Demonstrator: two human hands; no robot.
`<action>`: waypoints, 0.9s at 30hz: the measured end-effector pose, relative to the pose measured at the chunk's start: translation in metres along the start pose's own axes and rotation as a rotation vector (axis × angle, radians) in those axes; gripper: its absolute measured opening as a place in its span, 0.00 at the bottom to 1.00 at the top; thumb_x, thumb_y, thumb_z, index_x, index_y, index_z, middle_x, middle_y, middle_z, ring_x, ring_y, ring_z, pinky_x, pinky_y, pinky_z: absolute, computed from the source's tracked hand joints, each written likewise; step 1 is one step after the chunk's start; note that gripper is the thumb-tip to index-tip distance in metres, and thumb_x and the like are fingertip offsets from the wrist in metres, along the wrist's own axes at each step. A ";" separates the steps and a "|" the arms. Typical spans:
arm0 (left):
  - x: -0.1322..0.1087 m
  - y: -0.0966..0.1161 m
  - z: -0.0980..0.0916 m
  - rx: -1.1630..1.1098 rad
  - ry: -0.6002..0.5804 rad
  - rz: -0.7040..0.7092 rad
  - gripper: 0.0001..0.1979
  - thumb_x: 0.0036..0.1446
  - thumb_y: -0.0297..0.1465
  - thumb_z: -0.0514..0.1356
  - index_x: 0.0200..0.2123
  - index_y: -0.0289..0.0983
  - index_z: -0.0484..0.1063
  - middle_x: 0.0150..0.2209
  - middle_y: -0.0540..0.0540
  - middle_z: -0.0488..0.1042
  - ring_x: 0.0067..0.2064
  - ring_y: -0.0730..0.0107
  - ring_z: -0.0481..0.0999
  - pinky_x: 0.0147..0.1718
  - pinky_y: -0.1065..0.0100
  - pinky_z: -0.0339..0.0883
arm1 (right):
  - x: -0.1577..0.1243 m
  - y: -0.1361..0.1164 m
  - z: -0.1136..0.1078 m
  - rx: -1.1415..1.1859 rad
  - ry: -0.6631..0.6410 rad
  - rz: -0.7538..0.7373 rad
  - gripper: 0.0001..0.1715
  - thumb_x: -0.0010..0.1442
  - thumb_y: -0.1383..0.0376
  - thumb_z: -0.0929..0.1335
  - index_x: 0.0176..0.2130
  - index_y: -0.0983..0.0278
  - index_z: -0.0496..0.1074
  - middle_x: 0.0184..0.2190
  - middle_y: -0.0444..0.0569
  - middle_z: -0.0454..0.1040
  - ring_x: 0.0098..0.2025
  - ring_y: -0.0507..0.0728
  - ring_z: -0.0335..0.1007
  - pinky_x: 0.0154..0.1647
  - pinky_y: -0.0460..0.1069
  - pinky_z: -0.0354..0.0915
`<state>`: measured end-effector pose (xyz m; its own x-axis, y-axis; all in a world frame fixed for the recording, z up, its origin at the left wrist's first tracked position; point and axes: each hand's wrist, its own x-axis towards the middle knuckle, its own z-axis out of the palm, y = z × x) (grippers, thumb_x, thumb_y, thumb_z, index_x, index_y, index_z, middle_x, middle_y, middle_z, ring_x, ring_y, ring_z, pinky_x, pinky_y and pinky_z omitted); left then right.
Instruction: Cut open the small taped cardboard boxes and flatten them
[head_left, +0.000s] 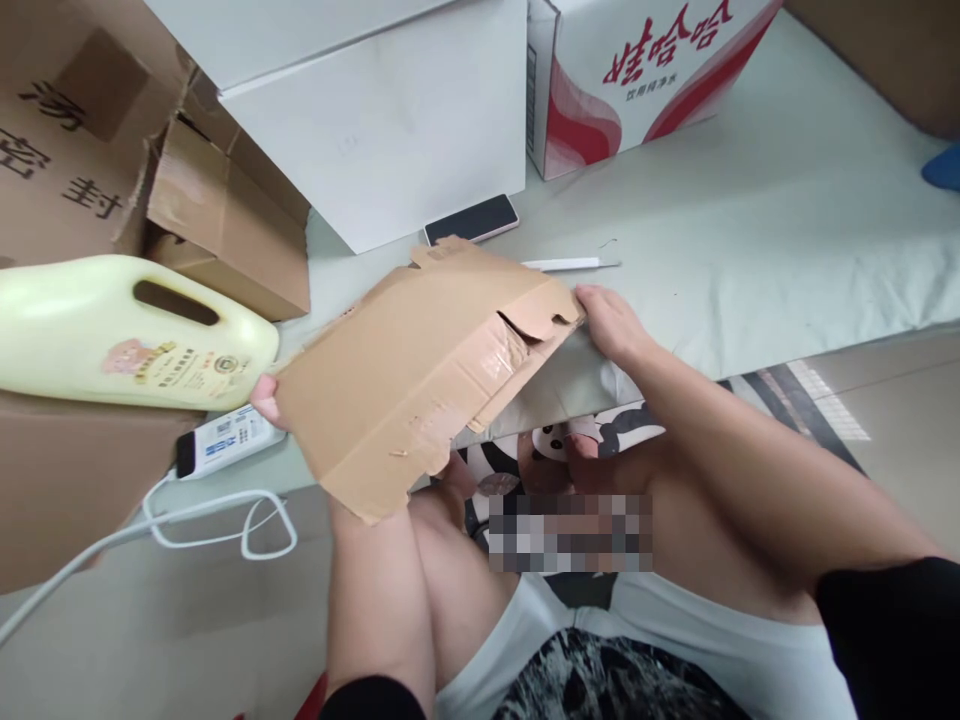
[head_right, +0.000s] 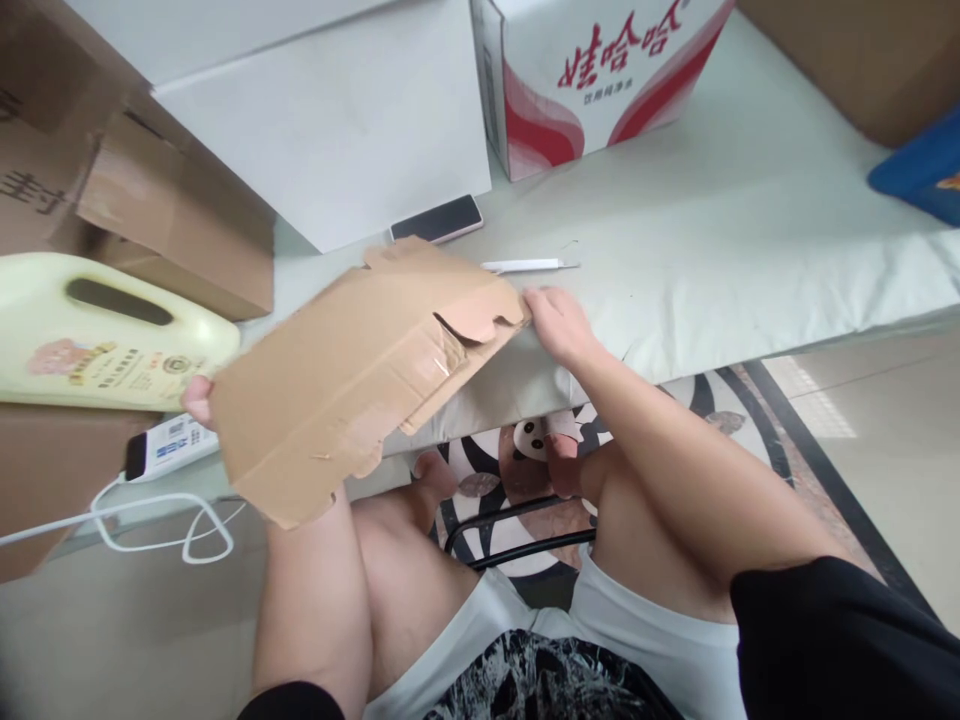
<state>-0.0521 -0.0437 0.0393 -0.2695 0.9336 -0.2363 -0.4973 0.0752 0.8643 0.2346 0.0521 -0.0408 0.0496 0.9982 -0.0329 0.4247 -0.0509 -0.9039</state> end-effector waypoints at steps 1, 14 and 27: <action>0.001 -0.001 0.001 -0.021 -0.022 0.023 0.29 0.54 0.60 0.47 0.38 0.42 0.71 0.49 0.44 0.81 0.57 0.50 0.75 0.47 0.58 0.75 | 0.000 0.002 0.000 0.079 0.012 0.047 0.27 0.66 0.46 0.61 0.24 0.60 0.67 0.27 0.48 0.73 0.39 0.61 0.70 0.51 0.58 0.68; 0.023 0.001 0.035 -0.289 -0.128 0.186 0.31 0.56 0.54 0.57 0.49 0.34 0.76 0.50 0.39 0.81 0.55 0.46 0.76 0.51 0.53 0.73 | -0.013 -0.008 -0.034 0.640 -0.610 0.530 0.13 0.45 0.66 0.75 0.33 0.63 0.73 0.27 0.48 0.81 0.29 0.58 0.80 0.29 0.51 0.78; 0.042 -0.021 0.013 -0.094 -0.047 -0.270 0.20 0.55 0.47 0.55 0.37 0.37 0.76 0.41 0.41 0.80 0.44 0.56 0.82 0.40 0.61 0.72 | -0.053 -0.027 -0.064 0.792 0.153 0.133 0.28 0.45 0.45 0.78 0.29 0.58 0.64 0.19 0.37 0.64 0.17 0.48 0.58 0.15 0.45 0.60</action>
<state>-0.0421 -0.0013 0.0176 -0.0798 0.8995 -0.4296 -0.6205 0.2925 0.7276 0.2782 -0.0009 0.0125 0.2021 0.9671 -0.1543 -0.3553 -0.0745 -0.9318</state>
